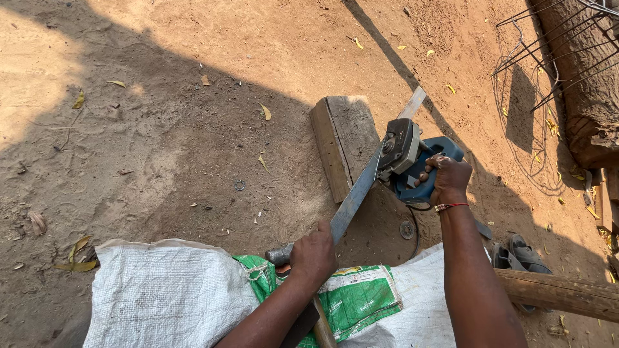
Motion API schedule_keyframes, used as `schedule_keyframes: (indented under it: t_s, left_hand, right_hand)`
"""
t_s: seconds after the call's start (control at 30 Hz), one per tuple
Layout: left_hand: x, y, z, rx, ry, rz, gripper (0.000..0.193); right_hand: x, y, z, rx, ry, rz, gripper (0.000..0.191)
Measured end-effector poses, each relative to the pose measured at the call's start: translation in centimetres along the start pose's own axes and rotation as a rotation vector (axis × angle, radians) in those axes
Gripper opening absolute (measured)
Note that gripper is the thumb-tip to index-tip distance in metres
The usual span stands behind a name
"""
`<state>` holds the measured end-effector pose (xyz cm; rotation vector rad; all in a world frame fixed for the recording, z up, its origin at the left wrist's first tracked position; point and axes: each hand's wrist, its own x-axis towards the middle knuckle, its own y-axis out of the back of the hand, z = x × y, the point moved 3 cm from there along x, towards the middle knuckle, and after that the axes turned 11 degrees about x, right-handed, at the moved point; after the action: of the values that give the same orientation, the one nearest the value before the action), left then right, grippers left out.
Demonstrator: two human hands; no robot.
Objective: The person sits on the ground holding a long flat metal bar on a wooden block and grinds it with an angle grinder. They then measure the bar with a tape measure, mark it with a marker, reposition the bar, and resume grinding it with the angle grinder.
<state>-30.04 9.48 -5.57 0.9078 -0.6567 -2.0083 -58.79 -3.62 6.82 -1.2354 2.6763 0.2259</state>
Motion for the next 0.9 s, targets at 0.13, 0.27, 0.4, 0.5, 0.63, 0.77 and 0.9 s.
schedule_keyframes:
  t_s: [0.13, 0.27, 0.4, 0.5, 0.63, 0.77, 0.9]
  left_hand:
    - [-0.1, 0.2, 0.1, -0.002, 0.001, -0.001, 0.046]
    - [-0.2, 0.3, 0.1, -0.008, 0.002, 0.013, 0.048]
    - [-0.2, 0.2, 0.1, -0.006, -0.003, 0.004, 0.044]
    - [-0.2, 0.2, 0.1, -0.016, 0.003, 0.033, 0.052]
    - [-0.2, 0.2, 0.2, 0.003, 0.001, 0.047, 0.042]
    - [-0.3, 0.4, 0.2, 0.012, 0.001, 0.018, 0.041]
    - [-0.4, 0.5, 0.3, 0.018, 0.004, -0.039, 0.036]
  right_hand:
    - [0.8, -0.1, 0.1, -0.001, -0.009, 0.001, 0.013]
    - [1.6, 0.0, 0.5, 0.032, -0.049, 0.014, 0.012]
    - [2.3, -0.1, 0.4, 0.03, 0.011, 0.02, 0.011]
    - [2.7, -0.4, 0.3, 0.034, 0.013, 0.02, 0.008]
    - [3.1, -0.6, 0.1, 0.041, 0.0, 0.016, 0.009]
    - [3.4, -0.9, 0.0, 0.037, 0.023, 0.032, 0.009]
    - [3.8, -1.7, 0.0, -0.016, 0.085, 0.047, 0.01]
